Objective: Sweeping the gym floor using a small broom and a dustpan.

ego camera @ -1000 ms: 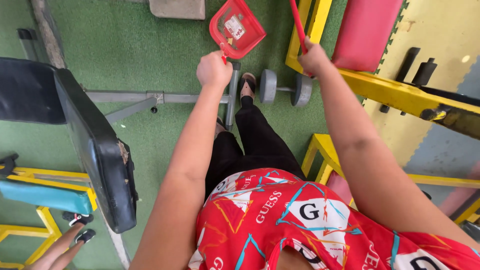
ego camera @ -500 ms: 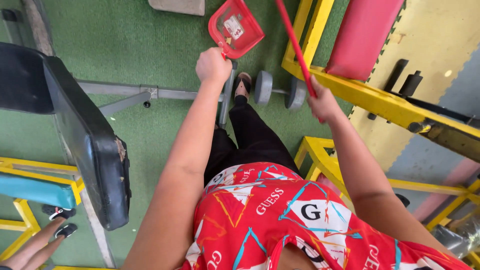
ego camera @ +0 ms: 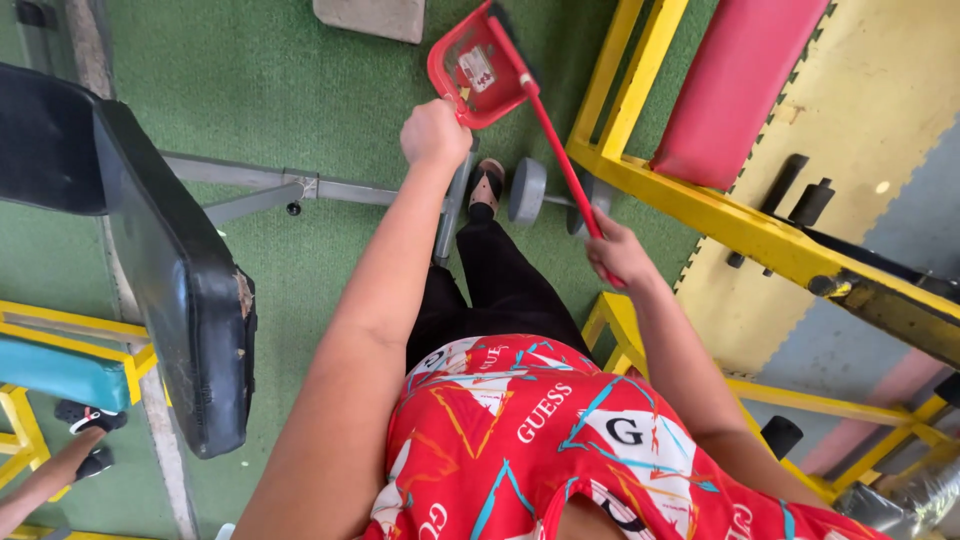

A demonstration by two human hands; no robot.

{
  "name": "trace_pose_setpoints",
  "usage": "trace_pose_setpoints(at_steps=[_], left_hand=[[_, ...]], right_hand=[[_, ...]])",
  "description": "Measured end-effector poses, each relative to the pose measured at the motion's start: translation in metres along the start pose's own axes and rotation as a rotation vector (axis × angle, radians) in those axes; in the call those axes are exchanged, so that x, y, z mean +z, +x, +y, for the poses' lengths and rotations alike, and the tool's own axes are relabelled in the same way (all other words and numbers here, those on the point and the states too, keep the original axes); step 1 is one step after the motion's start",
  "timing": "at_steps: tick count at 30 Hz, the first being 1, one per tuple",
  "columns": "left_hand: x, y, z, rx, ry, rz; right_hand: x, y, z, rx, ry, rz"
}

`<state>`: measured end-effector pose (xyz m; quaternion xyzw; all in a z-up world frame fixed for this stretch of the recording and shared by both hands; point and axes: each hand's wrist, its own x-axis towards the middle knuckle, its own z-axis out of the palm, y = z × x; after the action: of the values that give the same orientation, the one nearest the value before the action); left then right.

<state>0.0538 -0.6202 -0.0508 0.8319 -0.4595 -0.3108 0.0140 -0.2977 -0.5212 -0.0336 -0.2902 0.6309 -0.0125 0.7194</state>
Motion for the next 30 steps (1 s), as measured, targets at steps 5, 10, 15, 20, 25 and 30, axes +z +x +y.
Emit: trace_pose_setpoints(at_steps=[5, 10, 15, 20, 25, 30], left_hand=[[0.004, 0.000, -0.002, -0.009, 0.019, -0.011], [0.009, -0.006, -0.003, -0.013, 0.023, -0.028], [0.002, -0.004, -0.001, -0.033, 0.002, -0.038], [0.004, -0.003, -0.004, -0.005, 0.000, -0.035], [-0.003, -0.006, -0.001, -0.030, -0.019, -0.060], [0.006, -0.002, -0.004, -0.029, 0.000, -0.046]], right_hand=[[-0.018, 0.008, -0.033, -0.057, -0.285, 0.122], [-0.040, 0.107, -0.050, -0.103, -0.560, 0.287], [-0.029, 0.077, -0.035, 0.018, -0.107, 0.080], [-0.057, 0.001, -0.035, 0.046, 0.188, -0.067], [-0.022, 0.040, -0.048, -0.034, -0.154, 0.127], [0.047, 0.144, 0.013, 0.023, 0.063, 0.140]])
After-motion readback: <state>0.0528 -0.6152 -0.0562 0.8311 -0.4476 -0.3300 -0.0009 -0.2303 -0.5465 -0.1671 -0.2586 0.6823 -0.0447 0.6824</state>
